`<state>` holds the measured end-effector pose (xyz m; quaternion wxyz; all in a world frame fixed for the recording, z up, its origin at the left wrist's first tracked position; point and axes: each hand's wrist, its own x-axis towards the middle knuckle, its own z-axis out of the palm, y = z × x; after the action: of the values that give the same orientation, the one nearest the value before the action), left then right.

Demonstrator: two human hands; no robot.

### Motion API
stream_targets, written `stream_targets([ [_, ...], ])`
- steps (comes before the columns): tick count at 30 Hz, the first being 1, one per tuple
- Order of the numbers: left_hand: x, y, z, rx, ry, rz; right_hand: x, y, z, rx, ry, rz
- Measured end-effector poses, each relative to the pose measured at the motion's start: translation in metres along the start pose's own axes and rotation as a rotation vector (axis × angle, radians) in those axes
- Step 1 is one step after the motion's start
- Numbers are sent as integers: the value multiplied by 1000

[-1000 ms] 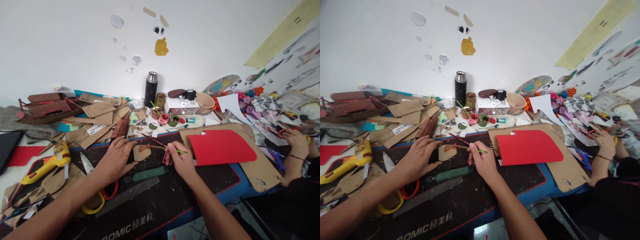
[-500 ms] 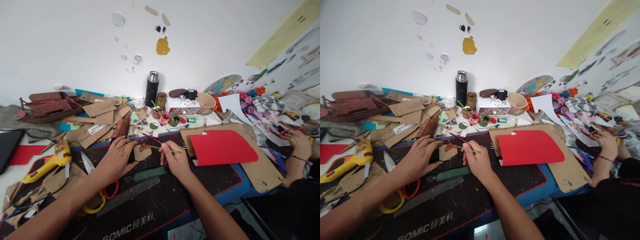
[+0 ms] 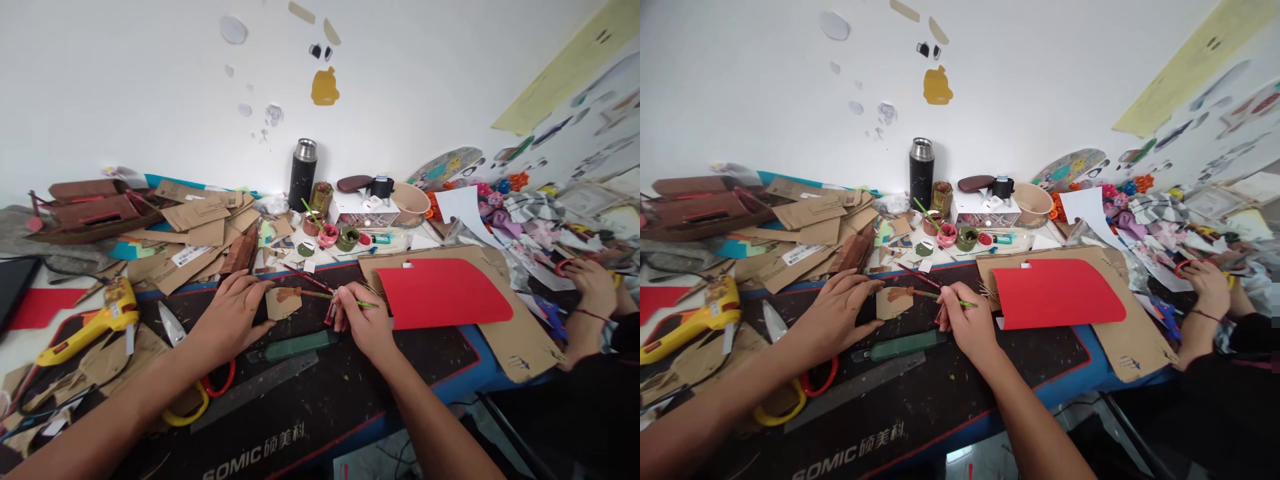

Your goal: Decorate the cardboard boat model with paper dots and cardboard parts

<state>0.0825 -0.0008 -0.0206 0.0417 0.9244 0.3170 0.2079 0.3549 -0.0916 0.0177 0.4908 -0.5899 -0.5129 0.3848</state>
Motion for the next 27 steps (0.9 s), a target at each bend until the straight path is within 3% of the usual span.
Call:
stream_targets([
  [14, 0, 1, 0, -62, 9, -34, -22, -7, -8, -68, -59, -7],
  [27, 0, 1, -1, -63, 8, -37, -5, 2, 6, -16, -37, -16],
])
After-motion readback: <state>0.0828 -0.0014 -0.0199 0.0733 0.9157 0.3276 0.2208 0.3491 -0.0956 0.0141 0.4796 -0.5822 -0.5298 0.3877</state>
